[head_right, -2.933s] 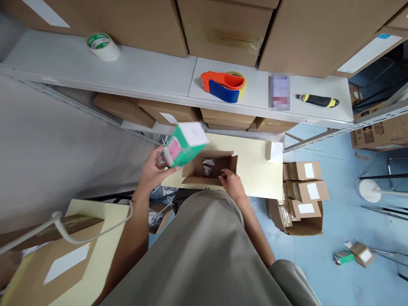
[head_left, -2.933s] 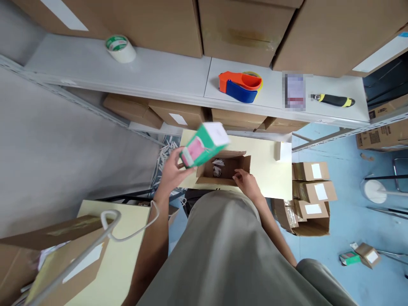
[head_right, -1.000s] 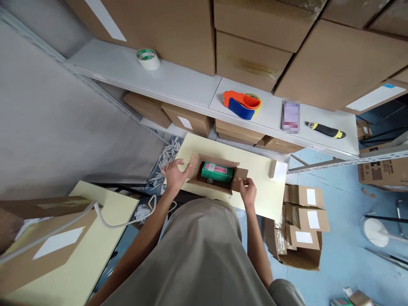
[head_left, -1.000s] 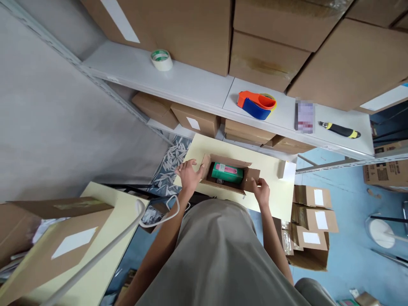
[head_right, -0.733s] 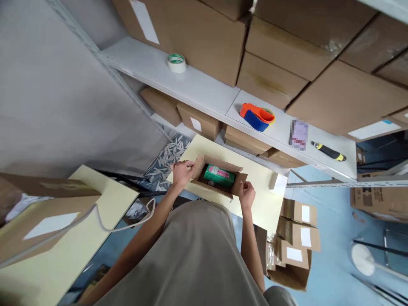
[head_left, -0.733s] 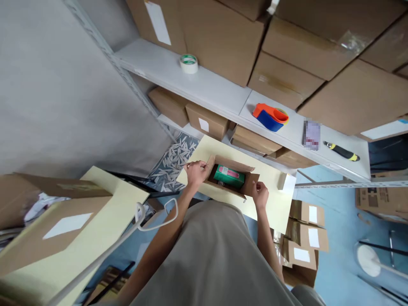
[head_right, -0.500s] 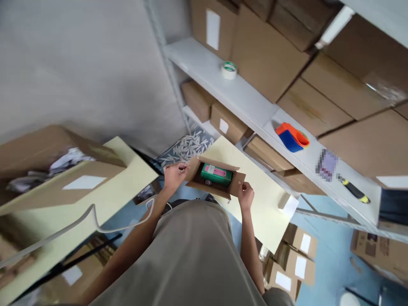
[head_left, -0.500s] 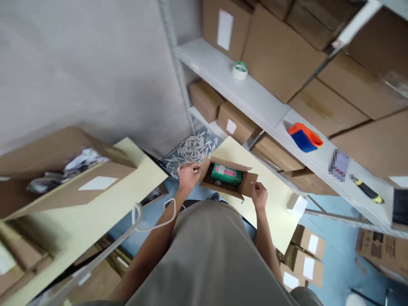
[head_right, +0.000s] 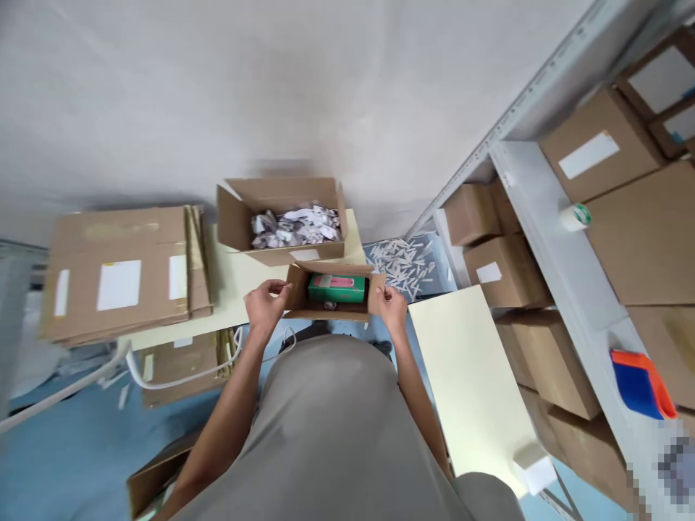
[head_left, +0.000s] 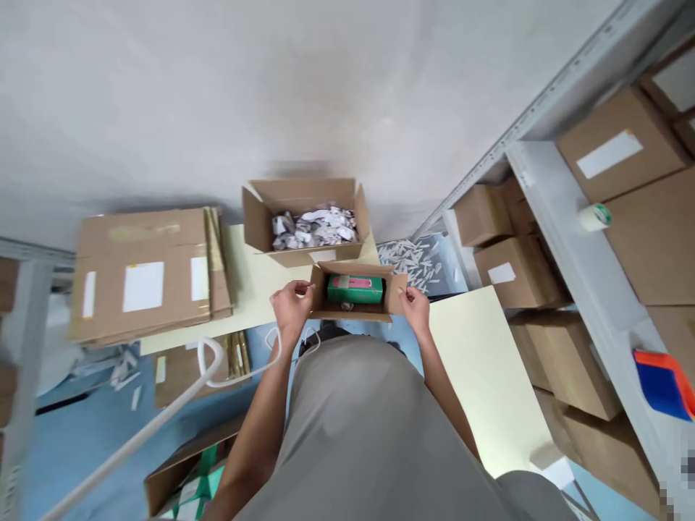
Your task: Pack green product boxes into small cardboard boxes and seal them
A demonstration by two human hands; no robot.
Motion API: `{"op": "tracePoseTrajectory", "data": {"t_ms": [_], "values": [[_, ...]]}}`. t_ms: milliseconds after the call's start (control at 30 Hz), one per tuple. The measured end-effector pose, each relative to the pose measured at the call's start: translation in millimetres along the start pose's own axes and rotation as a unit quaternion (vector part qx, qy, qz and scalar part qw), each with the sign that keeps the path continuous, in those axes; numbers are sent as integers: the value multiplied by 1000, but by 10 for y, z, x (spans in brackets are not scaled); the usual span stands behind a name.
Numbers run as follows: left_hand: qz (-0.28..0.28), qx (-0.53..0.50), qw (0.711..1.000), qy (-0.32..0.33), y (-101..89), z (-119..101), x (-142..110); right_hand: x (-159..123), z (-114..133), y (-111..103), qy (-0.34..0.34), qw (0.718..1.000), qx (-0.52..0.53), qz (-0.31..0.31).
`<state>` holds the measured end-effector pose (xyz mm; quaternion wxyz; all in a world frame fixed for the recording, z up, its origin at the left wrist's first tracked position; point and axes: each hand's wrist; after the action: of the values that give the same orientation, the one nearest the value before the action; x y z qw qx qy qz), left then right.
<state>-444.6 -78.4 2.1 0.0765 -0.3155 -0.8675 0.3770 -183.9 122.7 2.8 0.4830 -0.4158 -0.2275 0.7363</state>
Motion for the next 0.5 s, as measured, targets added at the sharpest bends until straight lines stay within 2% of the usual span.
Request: {"op": "tracePoseTrajectory", "data": {"t_ms": [133, 267, 367, 433, 500], "values": [[-13, -1, 999, -32, -354, 433, 147, 64, 478, 515, -22, 999, -23, 37], [1, -8, 998, -67, -558, 685, 235, 90, 789, 823, -11, 998, -41, 50], [-6, -31, 997, -74, -699, 715, 283, 140, 911, 884, -4, 997, -57, 45], [-67, -62, 995, -37, -820, 621, 339, 188, 955, 868, 1, 997, -61, 47], [-137, -92, 986, 37, -946, 446, 454, 231, 989, 841, 4, 998, -51, 48]]}}
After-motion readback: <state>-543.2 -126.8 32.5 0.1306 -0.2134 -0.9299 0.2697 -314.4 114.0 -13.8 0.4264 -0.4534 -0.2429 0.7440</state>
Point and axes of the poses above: each hand's wrist, its own x-axis towards the middle knuckle, its own y-axis out of the palm, z = x × y, and after that the axes turned 15 degrees about y, right-handed
